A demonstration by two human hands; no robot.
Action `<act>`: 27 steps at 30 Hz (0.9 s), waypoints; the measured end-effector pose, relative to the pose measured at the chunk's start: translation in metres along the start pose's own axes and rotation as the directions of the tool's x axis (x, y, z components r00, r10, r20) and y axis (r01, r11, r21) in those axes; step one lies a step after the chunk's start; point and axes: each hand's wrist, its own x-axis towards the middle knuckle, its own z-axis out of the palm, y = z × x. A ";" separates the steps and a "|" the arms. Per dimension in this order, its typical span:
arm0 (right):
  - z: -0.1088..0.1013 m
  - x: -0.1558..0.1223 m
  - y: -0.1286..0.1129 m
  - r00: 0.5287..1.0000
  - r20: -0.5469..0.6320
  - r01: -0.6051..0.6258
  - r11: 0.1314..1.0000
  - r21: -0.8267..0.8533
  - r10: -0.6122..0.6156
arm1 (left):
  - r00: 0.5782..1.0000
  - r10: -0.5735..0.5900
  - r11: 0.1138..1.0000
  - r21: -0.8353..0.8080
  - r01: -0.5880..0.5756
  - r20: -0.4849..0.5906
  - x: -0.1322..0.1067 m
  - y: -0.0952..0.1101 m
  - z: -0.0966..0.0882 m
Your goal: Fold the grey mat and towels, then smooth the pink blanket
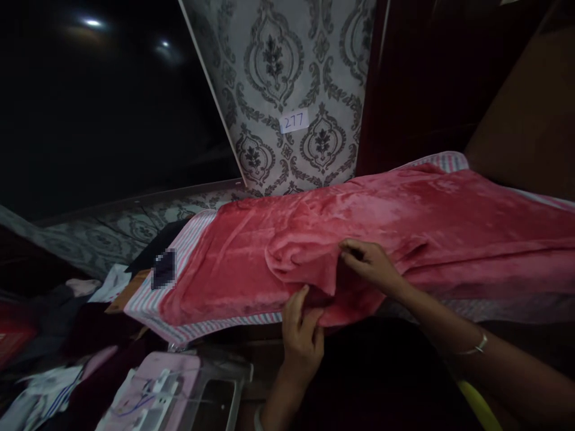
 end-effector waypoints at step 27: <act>-0.050 -0.053 0.048 0.970 0.197 0.206 0.914 -0.350 -0.143 | 0.991 0.130 0.978 0.165 -0.126 -0.011 0.041 -0.026 -0.026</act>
